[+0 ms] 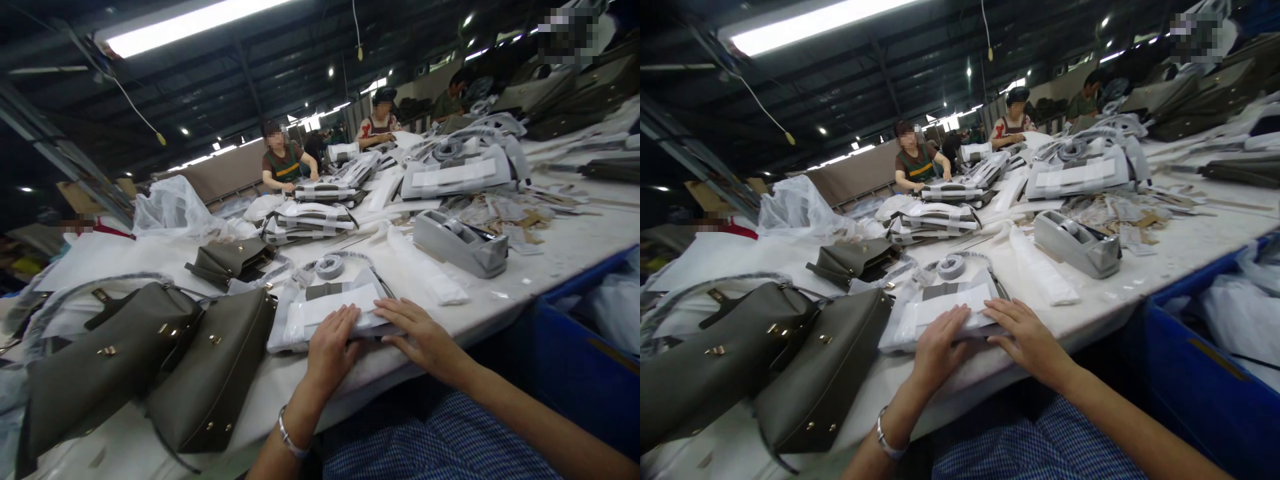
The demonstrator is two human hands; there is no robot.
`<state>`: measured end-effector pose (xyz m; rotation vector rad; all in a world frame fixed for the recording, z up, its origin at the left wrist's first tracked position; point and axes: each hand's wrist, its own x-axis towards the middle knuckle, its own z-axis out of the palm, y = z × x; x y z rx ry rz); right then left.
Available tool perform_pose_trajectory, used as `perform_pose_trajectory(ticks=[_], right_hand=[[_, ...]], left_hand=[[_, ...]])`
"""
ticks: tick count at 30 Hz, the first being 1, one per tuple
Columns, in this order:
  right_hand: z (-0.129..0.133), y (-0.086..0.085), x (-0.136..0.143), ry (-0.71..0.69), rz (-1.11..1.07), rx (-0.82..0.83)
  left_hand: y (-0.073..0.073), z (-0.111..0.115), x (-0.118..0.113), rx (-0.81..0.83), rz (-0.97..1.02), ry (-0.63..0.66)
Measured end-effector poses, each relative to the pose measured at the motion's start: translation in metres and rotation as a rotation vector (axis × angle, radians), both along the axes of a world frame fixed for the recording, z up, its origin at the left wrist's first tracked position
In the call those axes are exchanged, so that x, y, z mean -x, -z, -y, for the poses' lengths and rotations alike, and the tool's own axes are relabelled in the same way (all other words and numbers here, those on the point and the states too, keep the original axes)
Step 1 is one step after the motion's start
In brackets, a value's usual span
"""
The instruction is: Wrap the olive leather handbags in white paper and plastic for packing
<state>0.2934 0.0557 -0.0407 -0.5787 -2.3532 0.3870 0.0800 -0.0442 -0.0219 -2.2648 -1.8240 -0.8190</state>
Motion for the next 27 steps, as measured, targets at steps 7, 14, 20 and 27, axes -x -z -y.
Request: perform_pose_trajectory(ticks=[7,14,20,27], right_hand=[[-0.016,-0.041,0.018,0.066,0.049,-0.026],[-0.025,-0.066,0.036,0.09,0.277,0.106],[-0.023,-0.065,0.042,0.122,0.325,0.14],[-0.026,-0.065,0.039,0.08,0.324,0.263]], left_hand=[[0.004,0.001,-0.009,-0.073,0.178,-0.109],[-0.004,0.002,-0.009,-0.144,0.332,-0.134],[-0.016,-0.004,0.0,0.02,0.261,-0.168],[-0.016,-0.004,0.01,0.09,0.217,-0.111]])
